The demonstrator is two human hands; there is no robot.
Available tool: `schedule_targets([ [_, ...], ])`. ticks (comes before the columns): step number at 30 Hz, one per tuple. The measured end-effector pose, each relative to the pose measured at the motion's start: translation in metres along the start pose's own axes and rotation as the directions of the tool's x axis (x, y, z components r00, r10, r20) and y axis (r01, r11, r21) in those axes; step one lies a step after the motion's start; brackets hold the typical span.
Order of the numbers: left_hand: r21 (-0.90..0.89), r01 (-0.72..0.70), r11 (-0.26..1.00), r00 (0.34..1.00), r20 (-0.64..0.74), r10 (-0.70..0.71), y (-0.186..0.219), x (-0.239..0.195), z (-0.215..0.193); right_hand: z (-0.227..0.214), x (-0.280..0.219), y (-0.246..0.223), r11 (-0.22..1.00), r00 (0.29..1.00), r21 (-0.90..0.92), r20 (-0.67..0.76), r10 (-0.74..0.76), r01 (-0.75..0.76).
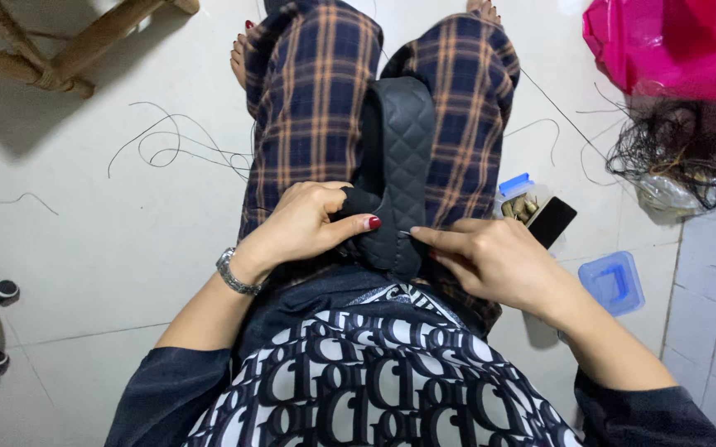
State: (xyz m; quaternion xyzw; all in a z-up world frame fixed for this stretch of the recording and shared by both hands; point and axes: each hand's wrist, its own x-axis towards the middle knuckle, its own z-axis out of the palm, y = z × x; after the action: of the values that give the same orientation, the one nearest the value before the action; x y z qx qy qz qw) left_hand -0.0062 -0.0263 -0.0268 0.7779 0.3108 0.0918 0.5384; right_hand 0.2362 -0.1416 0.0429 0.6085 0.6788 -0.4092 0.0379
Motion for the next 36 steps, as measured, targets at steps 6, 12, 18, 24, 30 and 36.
schedule_targets([
  [6, -0.006, -0.069, 0.998, 0.996, 0.05, 0.069, 0.007, -0.003, -0.008, 0.02, 0.006, 0.004, 0.995, 0.99, 0.078, -0.126, -0.059, 0.069],
  [12, 0.256, -0.06, 0.965, 0.977, -0.182, 0.109, -0.011, -0.058, -0.025, -0.027, -0.012, -0.006, 0.985, 0.99, 0.147, -0.124, -0.073, 0.092],
  [18, 0.655, 0.03, 0.755, 0.896, -0.353, 0.271, -0.036, -0.077, -0.036, -0.042, -0.012, 0.005, 0.992, 0.932, 0.046, -0.35, -0.095, 0.118],
  [24, -0.899, -0.003, 0.438, 1.0, 0.004, 0.015, 0.015, -0.06, -0.022, -0.042, 0.024, -0.02, 0.877, 0.808, -0.118, -0.347, -0.475, 0.465],
  [30, -0.595, 0.369, 0.714, 0.927, 0.18, -0.329, 0.03, -0.041, -0.024, -0.035, 0.042, -0.045, 0.794, 0.675, -0.057, -0.492, -0.55, 0.606],
  [36, 0.101, -0.001, 0.995, 0.975, -0.222, 0.024, 0.008, -0.032, -0.034, 0.001, 0.002, -0.021, 0.916, 0.91, -0.357, -0.293, -0.294, 0.181],
])
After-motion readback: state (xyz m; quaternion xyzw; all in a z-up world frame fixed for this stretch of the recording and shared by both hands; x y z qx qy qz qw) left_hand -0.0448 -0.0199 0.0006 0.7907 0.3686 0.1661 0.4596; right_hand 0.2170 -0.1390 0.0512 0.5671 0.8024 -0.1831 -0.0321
